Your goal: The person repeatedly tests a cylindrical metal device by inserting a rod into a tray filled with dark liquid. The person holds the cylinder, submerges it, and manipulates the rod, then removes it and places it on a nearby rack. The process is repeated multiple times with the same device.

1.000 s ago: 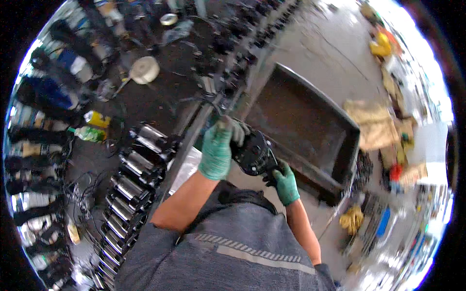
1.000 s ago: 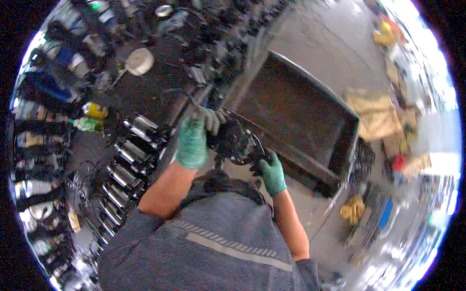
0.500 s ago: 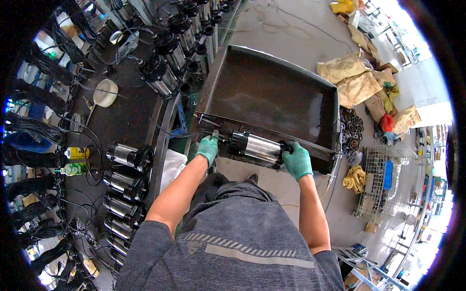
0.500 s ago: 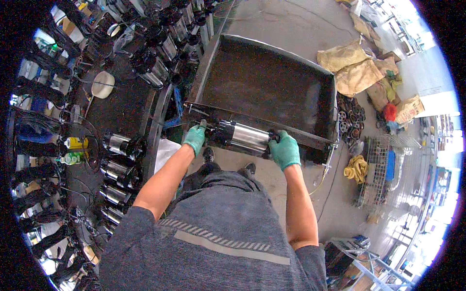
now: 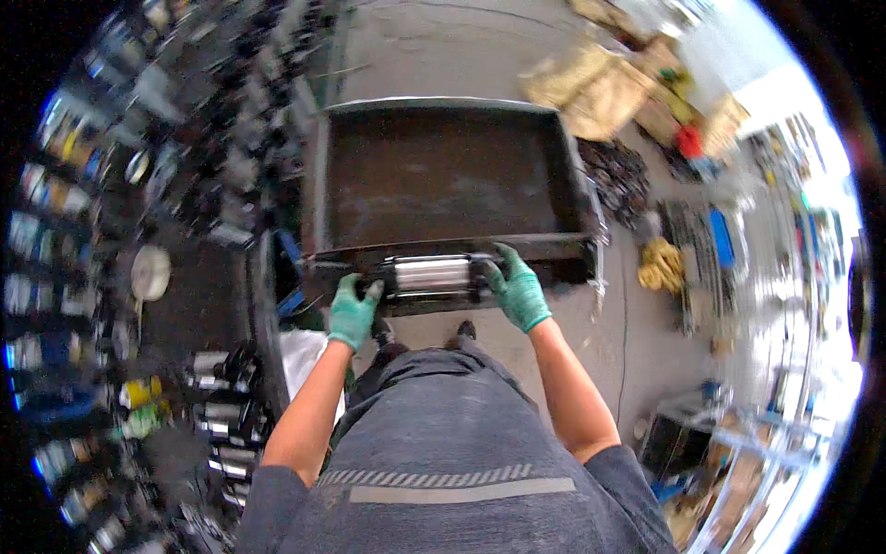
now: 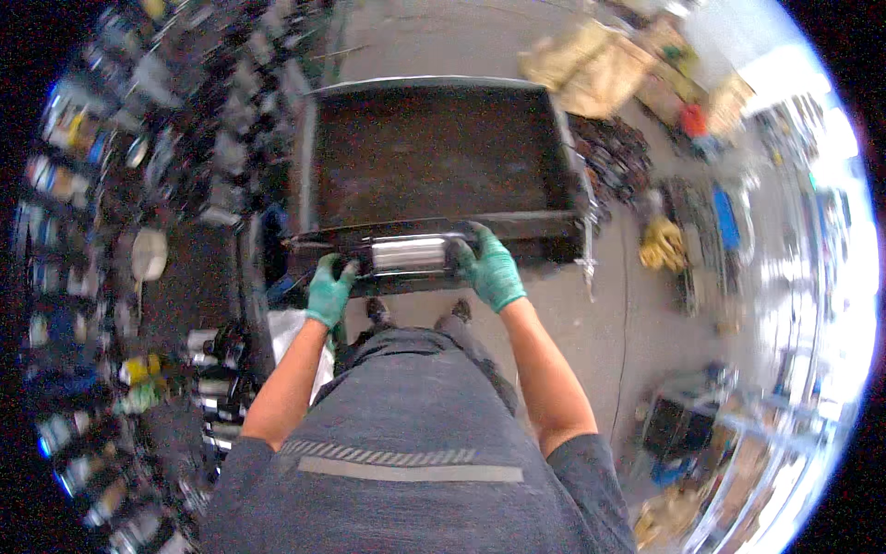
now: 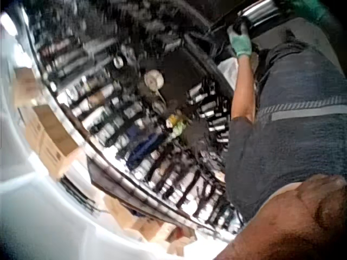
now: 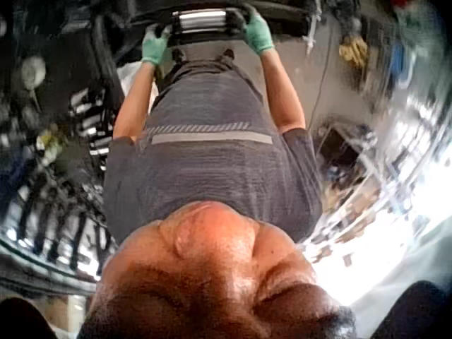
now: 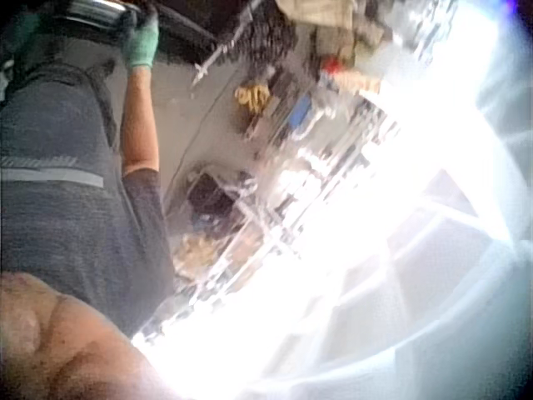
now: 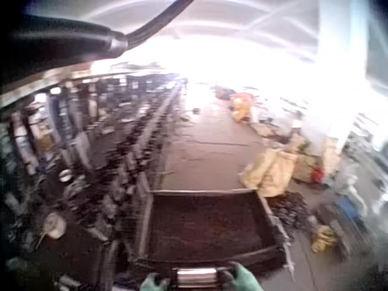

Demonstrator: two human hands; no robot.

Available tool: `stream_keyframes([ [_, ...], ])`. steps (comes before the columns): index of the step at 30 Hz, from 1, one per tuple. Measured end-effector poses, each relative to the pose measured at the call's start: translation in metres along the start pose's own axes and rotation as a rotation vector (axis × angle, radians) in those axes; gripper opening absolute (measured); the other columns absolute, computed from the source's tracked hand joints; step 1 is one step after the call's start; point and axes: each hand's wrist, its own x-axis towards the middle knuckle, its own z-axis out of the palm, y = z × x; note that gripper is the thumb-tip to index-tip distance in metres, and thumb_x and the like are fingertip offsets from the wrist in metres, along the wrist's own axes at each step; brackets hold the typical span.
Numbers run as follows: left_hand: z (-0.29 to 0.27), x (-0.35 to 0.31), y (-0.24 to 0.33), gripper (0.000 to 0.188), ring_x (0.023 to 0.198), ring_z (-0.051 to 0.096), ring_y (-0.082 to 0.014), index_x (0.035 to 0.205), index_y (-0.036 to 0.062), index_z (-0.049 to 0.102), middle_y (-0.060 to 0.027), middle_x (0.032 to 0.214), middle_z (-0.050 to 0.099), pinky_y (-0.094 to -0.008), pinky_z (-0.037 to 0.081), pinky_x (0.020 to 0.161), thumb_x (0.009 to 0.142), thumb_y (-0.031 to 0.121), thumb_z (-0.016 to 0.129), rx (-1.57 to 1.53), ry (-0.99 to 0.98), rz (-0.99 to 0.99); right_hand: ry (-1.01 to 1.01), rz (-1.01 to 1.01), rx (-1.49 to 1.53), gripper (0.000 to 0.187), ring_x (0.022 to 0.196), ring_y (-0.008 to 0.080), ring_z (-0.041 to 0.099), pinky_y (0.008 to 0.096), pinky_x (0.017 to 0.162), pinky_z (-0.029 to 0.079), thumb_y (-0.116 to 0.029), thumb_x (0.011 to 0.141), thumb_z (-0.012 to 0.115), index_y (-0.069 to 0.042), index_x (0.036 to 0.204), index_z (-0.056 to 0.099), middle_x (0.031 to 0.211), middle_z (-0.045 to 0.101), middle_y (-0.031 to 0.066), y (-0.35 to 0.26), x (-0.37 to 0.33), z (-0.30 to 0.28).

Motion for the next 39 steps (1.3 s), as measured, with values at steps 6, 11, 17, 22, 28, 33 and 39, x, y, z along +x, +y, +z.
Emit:
stream_keyframes([
  [6, 0.030, -0.005, 0.008, 0.085, 0.101, 0.066, -0.0315, 0.128, -0.0048, 0.049, -0.0205, 0.112, 0.067, -0.0407, 0.052, 0.092, 0.073, 0.045, 0.092, -0.015, 0.039, -0.020, 0.573, 0.184, -0.352, 0.036, 0.087, 0.0382, 0.070, 0.0464, 0.079, 0.055, -0.034, 0.093, 0.073, -0.006, 0.114, 0.063, 0.093, 0.073, 0.0185, 0.111, -0.043, -0.078],
  [11, 0.034, 0.003, -0.004, 0.080, 0.098, 0.064, -0.0279, 0.121, -0.0035, 0.050, -0.0175, 0.109, 0.067, -0.0390, 0.052, 0.092, 0.071, 0.040, 0.095, -0.039, 0.039, 0.007, 0.769, 0.485, -0.205, 0.040, 0.069, 0.0284, 0.069, 0.0426, 0.064, 0.055, -0.030, 0.091, 0.074, -0.010, 0.120, 0.056, 0.084, 0.070, 0.0127, 0.179, -0.053, -0.130],
  [17, 0.026, -0.001, 0.014, 0.075, 0.096, 0.064, -0.0251, 0.116, -0.0028, 0.050, -0.0152, 0.107, 0.067, -0.0367, 0.052, 0.091, 0.072, 0.038, 0.095, -0.035, 0.028, 0.009, 0.779, 0.544, 0.241, 0.034, 0.064, 0.0215, 0.070, 0.0384, 0.057, 0.055, -0.032, 0.091, 0.076, -0.009, 0.111, 0.060, 0.082, 0.071, 0.0107, 0.207, -0.008, -0.134],
  [22, 0.022, 0.000, 0.022, 0.073, 0.095, 0.064, -0.0235, 0.114, -0.0025, 0.051, -0.0150, 0.106, 0.069, -0.0374, 0.053, 0.091, 0.071, 0.038, 0.095, 0.035, 0.006, -0.021, 0.830, 0.468, -0.057, 0.036, 0.066, 0.0296, 0.067, 0.0415, 0.067, 0.052, -0.037, 0.091, 0.073, -0.003, 0.100, 0.066, 0.080, 0.069, 0.0162, 0.210, 0.014, -0.121],
  [28, 0.018, -0.001, 0.024, 0.068, 0.093, 0.068, -0.0285, 0.116, -0.0010, 0.053, -0.0153, 0.105, 0.072, -0.0390, 0.054, 0.088, 0.074, 0.035, 0.093, 0.078, -0.002, -0.031, 0.537, 0.395, 0.547, 0.016, 0.049, 0.0100, 0.045, 0.0288, 0.042, 0.036, -0.026, 0.098, 0.063, -0.011, 0.102, 0.070, 0.064, 0.051, -0.0030, 0.139, 0.008, -0.115],
  [33, 0.020, 0.004, 0.018, 0.077, 0.096, 0.069, -0.0297, 0.118, -0.0028, 0.050, -0.0182, 0.106, 0.072, -0.0398, 0.055, 0.089, 0.073, 0.043, 0.093, 0.099, -0.035, -0.044, 0.036, 0.118, 0.099, 0.026, 0.079, 0.0139, 0.061, 0.0320, 0.070, 0.052, -0.020, 0.097, 0.070, -0.006, 0.119, 0.070, 0.092, 0.071, 0.0036, 0.127, -0.011, -0.076],
  [39, 0.020, 0.003, 0.017, 0.079, 0.097, 0.069, -0.0283, 0.118, -0.0027, 0.048, -0.0179, 0.107, 0.072, -0.0390, 0.054, 0.090, 0.073, 0.044, 0.093, 0.082, -0.026, -0.031, -0.136, 0.148, 0.114, 0.028, 0.088, 0.0246, 0.068, 0.0364, 0.081, 0.054, -0.017, 0.097, 0.070, -0.003, 0.121, 0.067, 0.106, 0.074, 0.0154, 0.091, -0.003, -0.038],
])
